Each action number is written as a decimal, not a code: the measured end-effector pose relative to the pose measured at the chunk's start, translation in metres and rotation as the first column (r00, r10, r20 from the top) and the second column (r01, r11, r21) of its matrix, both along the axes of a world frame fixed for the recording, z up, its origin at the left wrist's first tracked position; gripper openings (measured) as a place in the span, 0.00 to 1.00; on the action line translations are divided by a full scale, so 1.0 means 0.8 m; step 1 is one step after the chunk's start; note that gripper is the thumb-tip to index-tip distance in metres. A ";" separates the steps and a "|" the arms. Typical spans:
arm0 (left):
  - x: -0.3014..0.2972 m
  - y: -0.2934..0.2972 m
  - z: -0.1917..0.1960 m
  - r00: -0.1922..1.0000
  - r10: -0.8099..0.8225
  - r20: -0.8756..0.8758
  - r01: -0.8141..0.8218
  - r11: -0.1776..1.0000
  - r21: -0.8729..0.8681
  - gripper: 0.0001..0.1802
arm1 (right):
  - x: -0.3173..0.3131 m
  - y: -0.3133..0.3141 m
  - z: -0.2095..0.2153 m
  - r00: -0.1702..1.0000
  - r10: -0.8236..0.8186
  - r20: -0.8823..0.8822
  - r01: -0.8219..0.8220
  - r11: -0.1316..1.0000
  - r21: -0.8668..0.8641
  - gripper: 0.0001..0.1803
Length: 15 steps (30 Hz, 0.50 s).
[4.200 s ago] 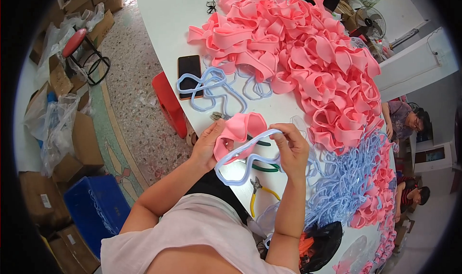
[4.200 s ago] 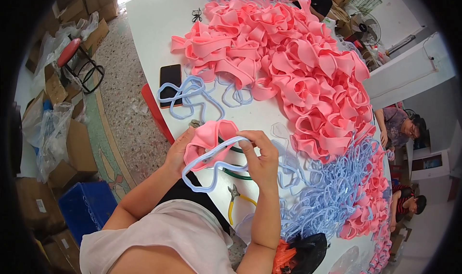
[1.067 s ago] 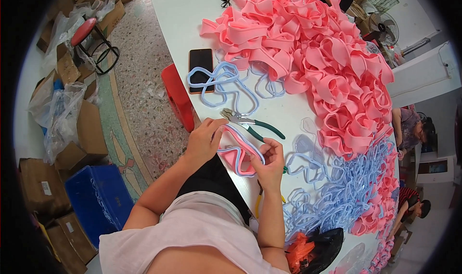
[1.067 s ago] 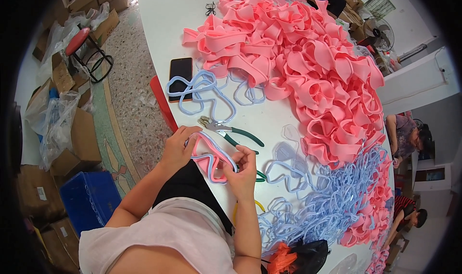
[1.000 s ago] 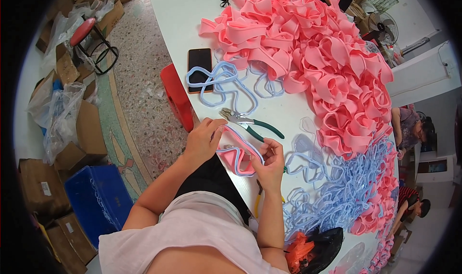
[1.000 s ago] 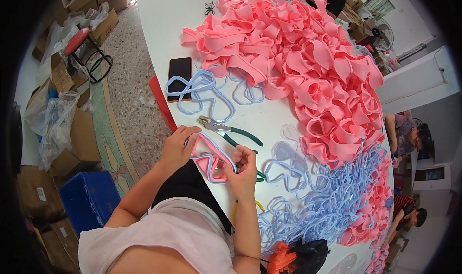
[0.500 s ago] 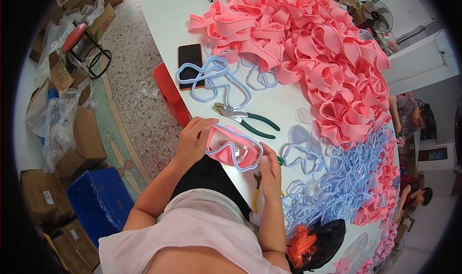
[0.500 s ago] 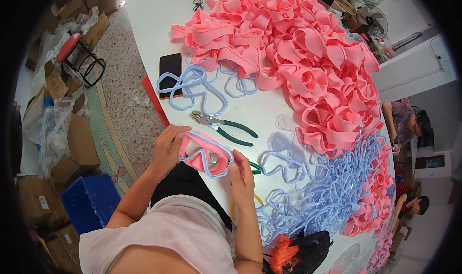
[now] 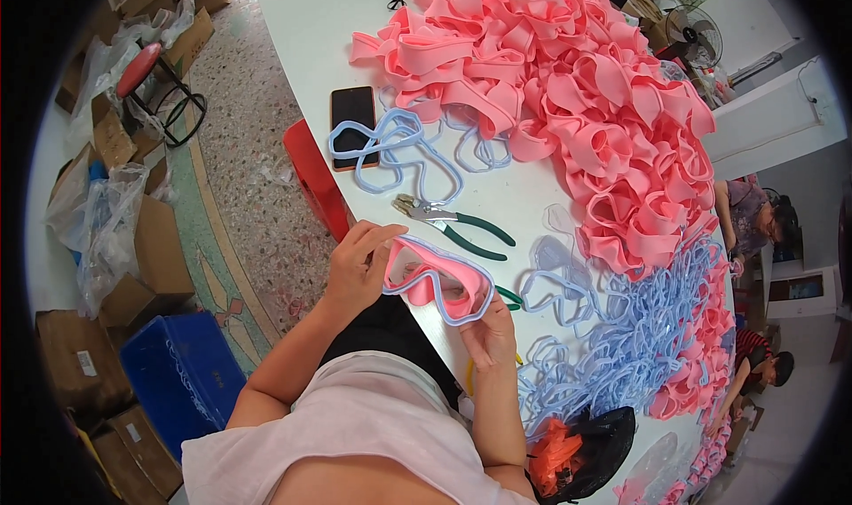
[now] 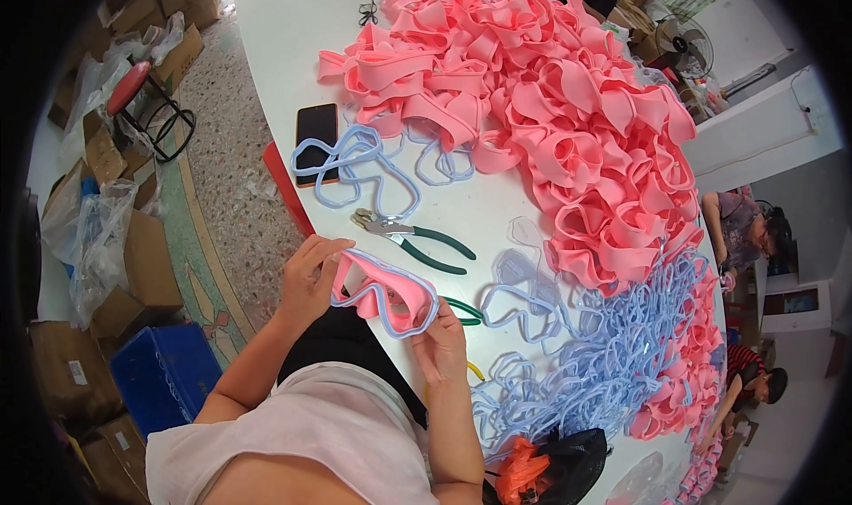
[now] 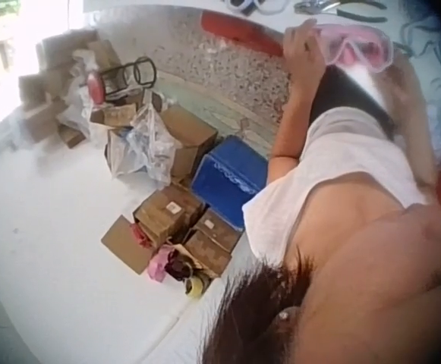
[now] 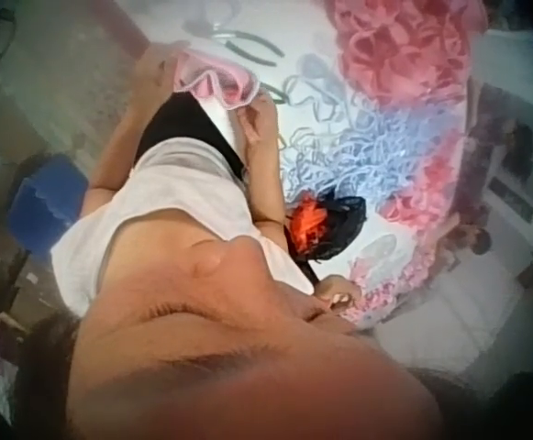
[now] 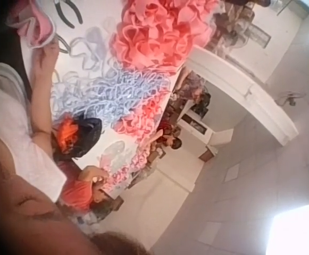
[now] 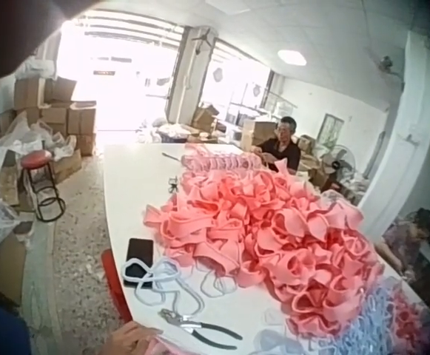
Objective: Attaching straps to swim goggles and preparing them for packaging.
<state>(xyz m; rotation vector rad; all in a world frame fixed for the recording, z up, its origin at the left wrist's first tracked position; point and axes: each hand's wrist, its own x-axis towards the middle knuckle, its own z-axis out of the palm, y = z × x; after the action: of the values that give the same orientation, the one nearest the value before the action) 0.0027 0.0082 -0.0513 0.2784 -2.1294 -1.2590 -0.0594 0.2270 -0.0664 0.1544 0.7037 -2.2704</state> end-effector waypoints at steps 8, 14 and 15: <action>-0.005 0.008 0.005 1.000 0.003 0.009 -0.003 1.000 0.028 0.12 | 0.013 -0.030 0.015 0.976 -0.044 0.211 0.134 0.890 -0.436 0.14; -0.002 0.013 0.008 0.999 -0.036 -0.021 0.036 0.999 0.019 0.13 | 0.016 -0.015 0.007 0.962 -0.082 0.261 0.171 0.924 -0.343 0.15; -0.001 0.014 0.008 0.999 -0.035 -0.018 0.036 0.999 0.019 0.13 | 0.014 -0.014 0.004 0.965 -0.062 0.255 0.160 0.908 -0.388 0.15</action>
<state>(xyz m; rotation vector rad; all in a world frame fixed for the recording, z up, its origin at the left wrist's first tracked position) 0.0019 0.0190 -0.0445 0.2380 -2.1167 -1.2985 -0.0481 0.2160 -0.0630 0.2660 0.0906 -2.4017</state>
